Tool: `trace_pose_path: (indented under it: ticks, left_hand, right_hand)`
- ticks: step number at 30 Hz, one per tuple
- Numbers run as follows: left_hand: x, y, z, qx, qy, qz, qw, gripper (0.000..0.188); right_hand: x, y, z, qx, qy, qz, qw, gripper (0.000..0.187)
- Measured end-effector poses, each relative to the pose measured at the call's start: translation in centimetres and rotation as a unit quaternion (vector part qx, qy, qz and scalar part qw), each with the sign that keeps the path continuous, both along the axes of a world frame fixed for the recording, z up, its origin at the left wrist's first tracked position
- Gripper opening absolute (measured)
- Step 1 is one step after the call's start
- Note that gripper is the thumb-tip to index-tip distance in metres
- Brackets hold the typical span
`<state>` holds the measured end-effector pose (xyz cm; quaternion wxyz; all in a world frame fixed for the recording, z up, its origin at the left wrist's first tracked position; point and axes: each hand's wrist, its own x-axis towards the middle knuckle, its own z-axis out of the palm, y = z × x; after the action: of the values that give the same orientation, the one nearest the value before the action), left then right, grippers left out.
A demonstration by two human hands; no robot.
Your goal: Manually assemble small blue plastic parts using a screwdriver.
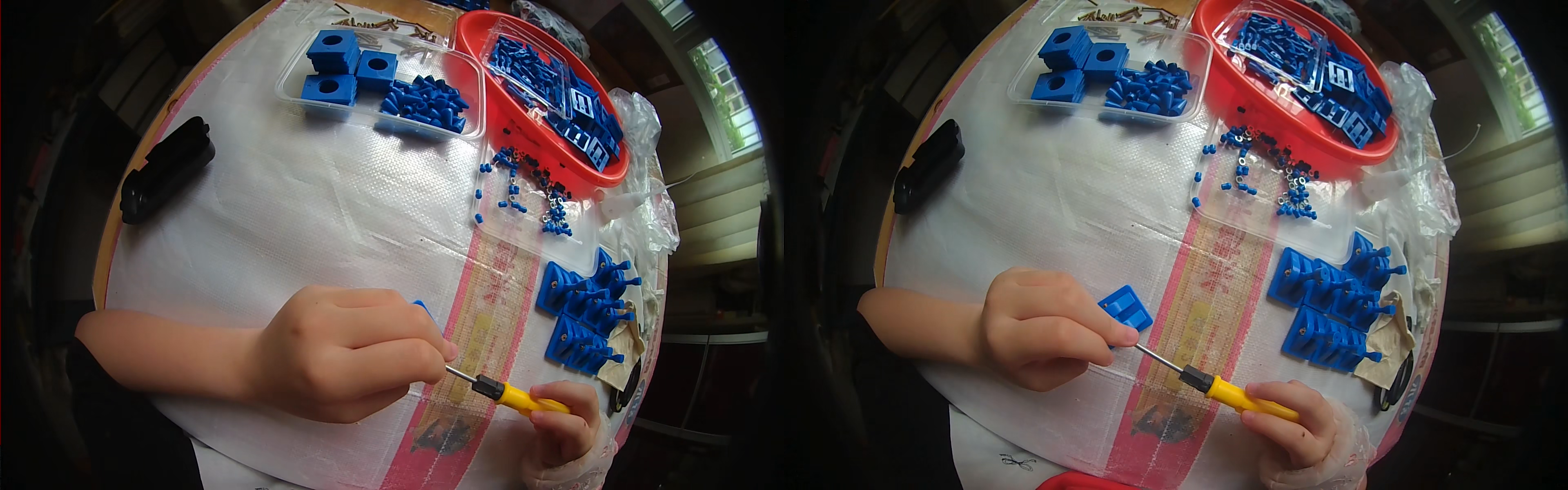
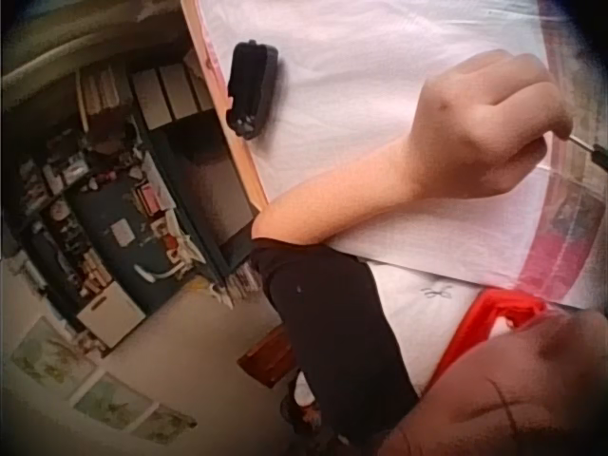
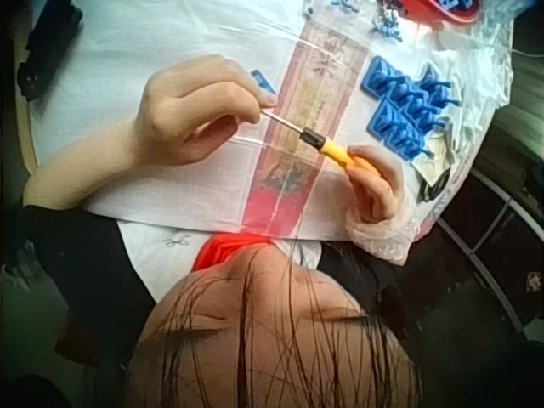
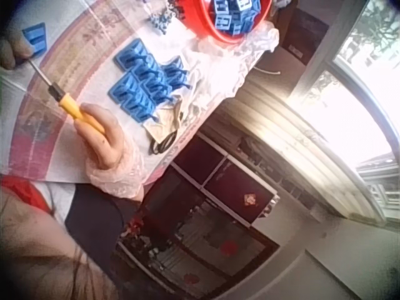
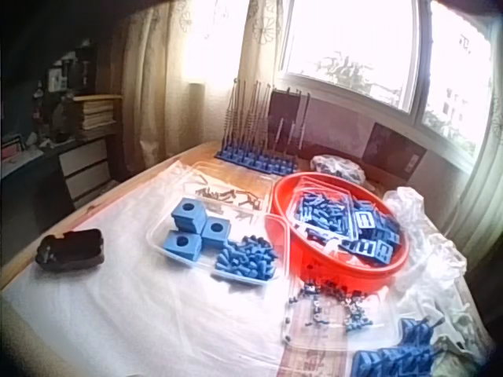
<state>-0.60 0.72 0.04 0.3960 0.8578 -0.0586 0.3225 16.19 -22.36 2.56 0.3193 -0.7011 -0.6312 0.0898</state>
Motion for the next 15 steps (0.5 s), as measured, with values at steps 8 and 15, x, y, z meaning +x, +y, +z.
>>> trace_pose_path:
  ticks: [8,15]
  left_hand:
    - [0.2,0.0,0.0,0.001,-0.004,-0.009,1.000,0.013]
    - [-0.1,0.2,0.1,0.011,0.003,-0.009,1.000,0.008]
  right_hand:
    - [0.5,-0.1,0.3,-0.026,0.051,0.027,0.998,0.016]
    - [1.2,0.3,-0.8,0.028,0.042,0.062,0.997,0.034]
